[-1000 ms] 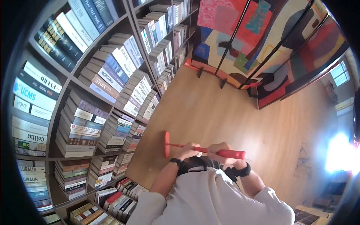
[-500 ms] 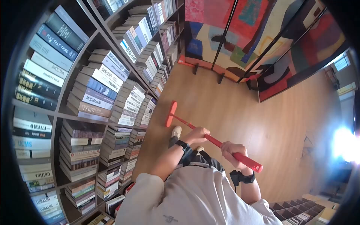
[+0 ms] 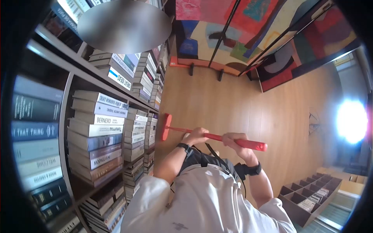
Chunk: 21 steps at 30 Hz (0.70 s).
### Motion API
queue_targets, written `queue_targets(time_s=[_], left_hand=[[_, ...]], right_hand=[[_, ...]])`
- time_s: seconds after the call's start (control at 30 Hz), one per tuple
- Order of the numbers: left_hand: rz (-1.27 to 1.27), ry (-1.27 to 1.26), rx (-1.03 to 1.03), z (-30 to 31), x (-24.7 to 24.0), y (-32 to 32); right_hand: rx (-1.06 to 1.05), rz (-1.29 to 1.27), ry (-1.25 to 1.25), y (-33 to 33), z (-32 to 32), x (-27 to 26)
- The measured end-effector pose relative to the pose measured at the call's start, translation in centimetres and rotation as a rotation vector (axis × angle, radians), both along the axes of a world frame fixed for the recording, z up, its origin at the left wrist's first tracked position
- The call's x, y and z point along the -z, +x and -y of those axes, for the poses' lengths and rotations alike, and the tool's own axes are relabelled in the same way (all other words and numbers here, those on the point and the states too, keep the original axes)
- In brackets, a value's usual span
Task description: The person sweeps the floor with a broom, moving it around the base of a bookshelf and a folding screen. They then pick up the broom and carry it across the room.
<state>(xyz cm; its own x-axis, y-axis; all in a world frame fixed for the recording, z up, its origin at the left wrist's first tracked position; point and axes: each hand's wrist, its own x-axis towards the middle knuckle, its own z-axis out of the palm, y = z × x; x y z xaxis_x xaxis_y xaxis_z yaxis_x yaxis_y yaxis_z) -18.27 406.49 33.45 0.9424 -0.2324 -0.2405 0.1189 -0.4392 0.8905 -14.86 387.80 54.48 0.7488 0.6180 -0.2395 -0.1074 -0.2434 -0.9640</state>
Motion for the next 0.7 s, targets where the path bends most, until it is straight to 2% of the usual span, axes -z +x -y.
queue_targets(time_s=[0.07, 0.13, 0.23, 0.37, 0.43, 0.5, 0.57, 0.63, 0.67, 0.7], left_hand=[[0.200, -0.057, 0.119, 2.1, 1.5, 1.0], [0.303, -0.118, 0.194, 3.9, 0.8, 2.1], [0.161, -0.193, 0.309, 5.9, -1.9, 3.4], [0.205, -0.181, 0.414, 6.1, -2.6, 3.8], [0.314, -0.226, 0.326, 4.1, -3.4, 4.1], [0.281, -0.172, 0.309, 1.3, -4.0, 4.0], [0.279, -0.173, 0.204, -1.9, -4.2, 3.4], [0.144, -0.085, 0.110, -4.6, -1.6, 2.8], [0.175, 0.038, 0.114, -5.7, -1.7, 2.7], [0.184, -0.014, 0.074, -6.2, -1.7, 2.7]], right_hand=[[0.089, 0.035, -0.022, -0.7, 1.1, -0.6], [0.214, 0.116, 0.050, -1.6, 2.4, -0.9], [0.278, 0.189, 0.113, -2.0, 3.2, -2.6], [0.285, 0.241, 0.160, -1.6, 2.4, -4.4], [0.162, 0.244, 0.322, -0.8, 1.3, -4.1], [0.157, 0.227, 0.330, -0.2, -0.7, -3.8], [0.111, 0.192, 0.292, 0.2, -2.8, -2.9], [0.100, 0.150, 0.258, 0.2, -4.6, -0.4], [0.106, 0.124, 0.271, 0.3, -5.2, 1.0], [0.139, 0.132, 0.250, 0.3, -5.2, 2.0]])
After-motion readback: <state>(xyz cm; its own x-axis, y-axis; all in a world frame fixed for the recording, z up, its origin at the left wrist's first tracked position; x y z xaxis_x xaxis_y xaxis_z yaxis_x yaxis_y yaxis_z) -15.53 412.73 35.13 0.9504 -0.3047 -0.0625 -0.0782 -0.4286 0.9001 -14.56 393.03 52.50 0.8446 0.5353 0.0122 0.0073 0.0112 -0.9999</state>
